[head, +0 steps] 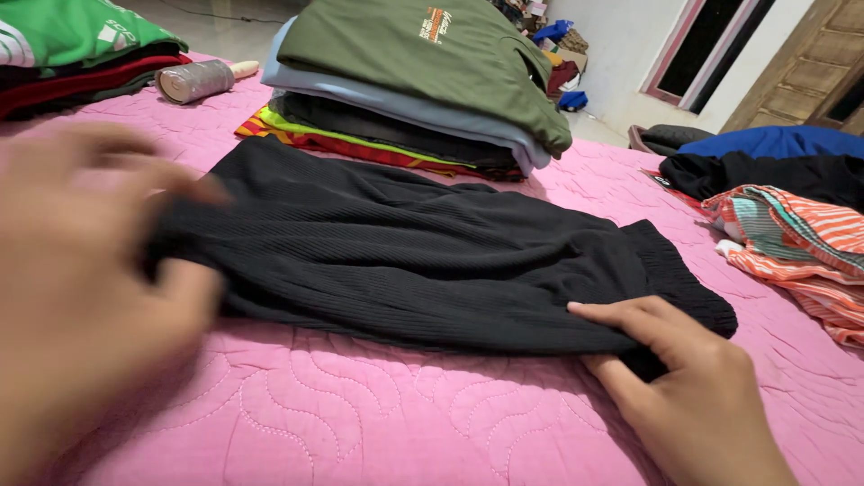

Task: Fold black trousers and a patterned shirt on a pink bedspread.

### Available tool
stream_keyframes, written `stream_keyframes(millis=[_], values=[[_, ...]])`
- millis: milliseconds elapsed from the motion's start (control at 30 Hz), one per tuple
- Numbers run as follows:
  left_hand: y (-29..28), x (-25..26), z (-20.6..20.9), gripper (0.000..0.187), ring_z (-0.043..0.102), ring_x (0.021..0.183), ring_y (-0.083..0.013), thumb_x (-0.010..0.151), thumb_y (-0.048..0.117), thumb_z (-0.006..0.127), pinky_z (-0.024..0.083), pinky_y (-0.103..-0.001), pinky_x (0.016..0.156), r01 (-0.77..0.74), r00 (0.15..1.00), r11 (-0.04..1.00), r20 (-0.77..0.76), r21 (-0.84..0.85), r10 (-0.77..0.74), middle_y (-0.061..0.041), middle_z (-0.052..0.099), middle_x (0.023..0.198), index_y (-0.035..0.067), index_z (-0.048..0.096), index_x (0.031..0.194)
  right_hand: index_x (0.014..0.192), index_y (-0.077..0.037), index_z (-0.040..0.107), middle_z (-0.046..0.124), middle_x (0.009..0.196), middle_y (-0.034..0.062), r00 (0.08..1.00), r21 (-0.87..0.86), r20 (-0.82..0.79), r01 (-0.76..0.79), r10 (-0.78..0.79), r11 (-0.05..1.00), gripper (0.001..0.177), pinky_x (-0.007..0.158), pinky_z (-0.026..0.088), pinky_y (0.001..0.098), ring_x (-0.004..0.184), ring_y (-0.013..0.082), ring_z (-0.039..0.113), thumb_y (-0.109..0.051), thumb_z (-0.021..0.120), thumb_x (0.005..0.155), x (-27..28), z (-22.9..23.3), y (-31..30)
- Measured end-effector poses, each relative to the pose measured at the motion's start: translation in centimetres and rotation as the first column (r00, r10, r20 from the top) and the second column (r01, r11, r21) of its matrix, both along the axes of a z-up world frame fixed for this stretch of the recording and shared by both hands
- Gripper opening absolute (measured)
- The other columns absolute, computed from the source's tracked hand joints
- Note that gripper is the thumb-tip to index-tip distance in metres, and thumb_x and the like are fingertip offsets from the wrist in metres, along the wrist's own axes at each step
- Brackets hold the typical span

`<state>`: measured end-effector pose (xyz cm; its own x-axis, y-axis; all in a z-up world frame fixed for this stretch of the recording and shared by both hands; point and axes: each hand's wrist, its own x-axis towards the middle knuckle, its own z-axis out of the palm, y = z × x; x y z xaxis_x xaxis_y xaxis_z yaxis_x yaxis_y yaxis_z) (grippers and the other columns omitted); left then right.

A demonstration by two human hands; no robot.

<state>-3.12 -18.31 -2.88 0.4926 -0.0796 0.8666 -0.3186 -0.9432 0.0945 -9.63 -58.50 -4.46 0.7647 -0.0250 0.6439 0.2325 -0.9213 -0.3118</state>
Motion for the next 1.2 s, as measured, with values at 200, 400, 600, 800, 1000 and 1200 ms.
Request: stream_keyframes(millis=[200, 400, 600, 800, 1000, 1200], values=[[-13.9, -2.7, 1.4, 0.041, 0.06, 0.118, -0.0317, 0.064, 0.02, 0.071, 0.043, -0.049, 0.1, 0.631, 0.775, 0.772, -0.016, 0.071, -0.632, -0.01, 0.067, 0.121, 0.011, 0.071, 0.104, 0.133, -0.021, 0.076, 0.081, 0.105, 0.0011, 0.997, 0.146, -0.077, 0.027, -0.016, 0.989, 0.057, 0.07, 0.059, 0.0248, 0.081, 0.0092, 0.071, -0.009, 0.078, 0.077, -0.7, -0.4, 0.5], [-22.7, -1.5, -2.0, 0.065, 0.053, 0.13, -0.0375, 0.072, 0.039, 0.075, 0.039, -0.049, 0.108, 0.718, 0.672, 0.694, -0.213, -0.043, -0.709, -0.023, 0.059, 0.136, -0.003, 0.064, 0.121, 0.132, -0.016, 0.073, 0.079, 0.105, 0.002, 0.998, 0.267, -0.035, -0.048, 0.059, 0.963, 0.055, 0.069, 0.057, 0.0228, 0.082, 0.0037, 0.072, -0.005, 0.071, 0.078, -1.4, -1.3, -0.6], [-22.9, -1.7, -2.8, 0.062, 0.051, 0.135, -0.0358, 0.078, 0.022, 0.069, 0.036, -0.048, 0.111, 0.68, 0.717, 0.733, -0.2, -0.01, -0.668, -0.022, 0.057, 0.141, -0.005, 0.059, 0.132, 0.109, -0.008, 0.081, 0.077, 0.086, 0.0081, 0.999, 0.39, -0.055, 0.023, -0.001, 0.921, 0.025, 0.058, 0.052, 0.0248, 0.07, 0.0062, 0.058, -0.001, 0.072, 0.087, -1.6, -1.9, -0.6], [-22.7, -2.2, -2.4, 0.049, 0.058, 0.132, -0.0313, 0.079, 0.01, 0.064, 0.043, -0.049, 0.109, 0.761, 0.635, 0.649, -0.203, -0.003, -0.745, -0.012, 0.065, 0.141, 0.007, 0.066, 0.128, 0.093, -0.004, 0.076, 0.075, 0.106, 0.0016, 0.963, 0.203, 0.27, -0.043, -0.014, 0.978, 0.021, 0.066, 0.046, 0.0201, 0.087, 0.0068, 0.064, 0.007, 0.06, 0.084, -2.5, -0.6, 0.2], [-22.4, -2.7, -1.9, 0.043, 0.067, 0.114, -0.0321, 0.084, 0.018, 0.068, 0.047, -0.052, 0.101, 0.843, 0.507, 0.538, -0.308, -0.017, -0.805, -0.016, 0.07, 0.12, 0.004, 0.067, 0.124, 0.105, 0.003, 0.076, 0.076, 0.102, 0.014, 0.998, 0.617, 0.051, -0.001, -0.038, 0.787, 0.025, 0.065, 0.058, 0.0306, 0.08, 0.0167, 0.07, 0.008, 0.056, 0.091, -1.0, 0.7, -2.6], [-22.9, -2.5, -2.4, 0.039, 0.07, 0.104, -0.0309, 0.085, 0.017, 0.067, 0.052, -0.047, 0.095, 0.843, 0.512, 0.535, -0.229, -0.048, -0.828, -0.018, 0.071, 0.117, 0.003, 0.068, 0.121, 0.125, 0.004, 0.063, 0.075, 0.111, 0.0158, 0.995, 0.647, -0.088, 0.029, 0.036, 0.762, 0.032, 0.06, 0.06, 0.0392, 0.082, 0.0212, 0.072, -0.006, 0.055, 0.096, 6.1, 6.0, -6.3]])
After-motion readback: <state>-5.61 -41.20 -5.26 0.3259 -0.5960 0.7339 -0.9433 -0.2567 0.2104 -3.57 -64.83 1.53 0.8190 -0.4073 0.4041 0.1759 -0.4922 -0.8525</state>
